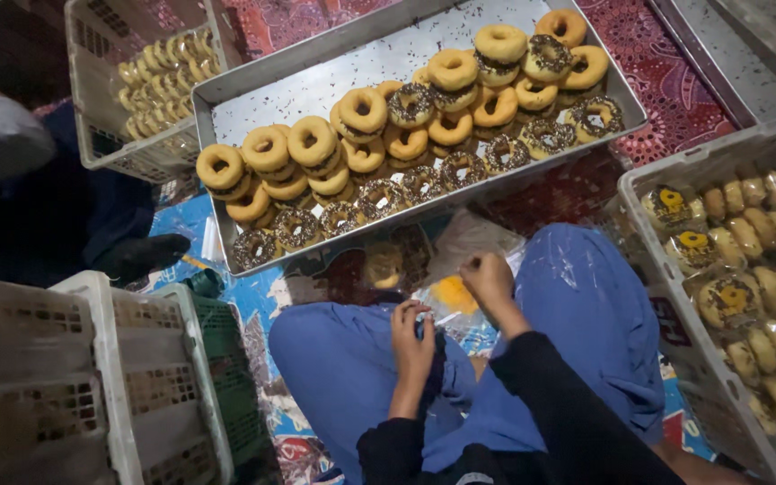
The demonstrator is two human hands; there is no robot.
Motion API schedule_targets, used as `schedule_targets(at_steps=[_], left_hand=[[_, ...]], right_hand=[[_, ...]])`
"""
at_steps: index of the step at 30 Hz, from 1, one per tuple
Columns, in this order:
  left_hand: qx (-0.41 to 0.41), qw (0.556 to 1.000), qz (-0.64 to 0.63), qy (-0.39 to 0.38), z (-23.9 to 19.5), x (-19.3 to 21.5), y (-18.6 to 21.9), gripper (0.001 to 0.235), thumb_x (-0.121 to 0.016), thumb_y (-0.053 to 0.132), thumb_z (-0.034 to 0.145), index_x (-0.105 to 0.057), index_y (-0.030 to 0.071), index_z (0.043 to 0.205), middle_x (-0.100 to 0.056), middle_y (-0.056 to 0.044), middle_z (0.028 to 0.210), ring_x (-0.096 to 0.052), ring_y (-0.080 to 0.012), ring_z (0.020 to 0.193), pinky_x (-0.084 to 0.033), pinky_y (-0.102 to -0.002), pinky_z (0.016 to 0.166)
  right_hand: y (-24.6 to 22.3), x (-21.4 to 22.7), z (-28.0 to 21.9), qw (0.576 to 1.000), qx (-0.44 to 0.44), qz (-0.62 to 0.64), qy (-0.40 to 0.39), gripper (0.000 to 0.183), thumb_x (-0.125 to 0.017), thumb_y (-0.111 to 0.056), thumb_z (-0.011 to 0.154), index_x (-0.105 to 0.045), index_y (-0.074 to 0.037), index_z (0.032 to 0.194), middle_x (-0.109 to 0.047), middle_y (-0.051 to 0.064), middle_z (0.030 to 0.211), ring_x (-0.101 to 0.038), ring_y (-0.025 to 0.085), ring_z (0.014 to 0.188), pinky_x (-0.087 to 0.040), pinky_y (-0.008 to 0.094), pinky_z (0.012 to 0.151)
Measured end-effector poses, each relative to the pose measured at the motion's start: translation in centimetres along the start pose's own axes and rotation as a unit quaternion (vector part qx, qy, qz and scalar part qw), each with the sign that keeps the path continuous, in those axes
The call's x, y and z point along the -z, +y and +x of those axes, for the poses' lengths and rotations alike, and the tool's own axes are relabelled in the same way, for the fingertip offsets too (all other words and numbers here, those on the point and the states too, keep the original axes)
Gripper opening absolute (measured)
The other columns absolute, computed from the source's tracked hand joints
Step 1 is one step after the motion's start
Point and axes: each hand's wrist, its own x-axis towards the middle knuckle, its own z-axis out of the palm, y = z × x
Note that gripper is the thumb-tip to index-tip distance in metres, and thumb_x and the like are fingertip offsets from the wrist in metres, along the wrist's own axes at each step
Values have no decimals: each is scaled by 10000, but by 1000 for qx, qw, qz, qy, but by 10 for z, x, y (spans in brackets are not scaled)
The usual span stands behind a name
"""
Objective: The person sits on the floor and repeatedly picks donuts from a metal tray, places them into clear plastic bags, and sets the filled bags aside. The donuts include plain and seeded varieties. The person handles the donuts one at a time and stacks the packaged bags nearby.
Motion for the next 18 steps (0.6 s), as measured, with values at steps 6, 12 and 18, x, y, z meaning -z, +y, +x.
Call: schedule_targets(at_steps=[6,12,18], left_hand=[[282,882,-372,-66,28,-32,17,299,-591,272,1047,-734,17,1112,-692,-10,934,-624,-118,855,-511,-276,773],[166,922,-328,-119,53,-33,33,384,-524,286,1132,-702,-26,998,-676,-50,829,-574,-81,755,-474,-294,666],[40,982,-80,-163,70,20,63,367,-537,254,1102,-693,-33,934,-661,-237,752,-625,-312,628,-491,-392,596]], right_hand=[[-43,62,-68,971,234,41,15,198,-805,-141,816,-768,-60,992,-701,129,964,-711,278,785,-567,351,703],[-88,131,-84,799,576,-149,83,472,-729,-414,730,-732,-40,1016,-679,137,1159,-627,290,1089,-487,463,902],[-99,158,-55,608,759,-223,-58,390,-652,-380,913,-691,-53,1121,-657,65,1198,-596,242,1258,-420,449,1067]])
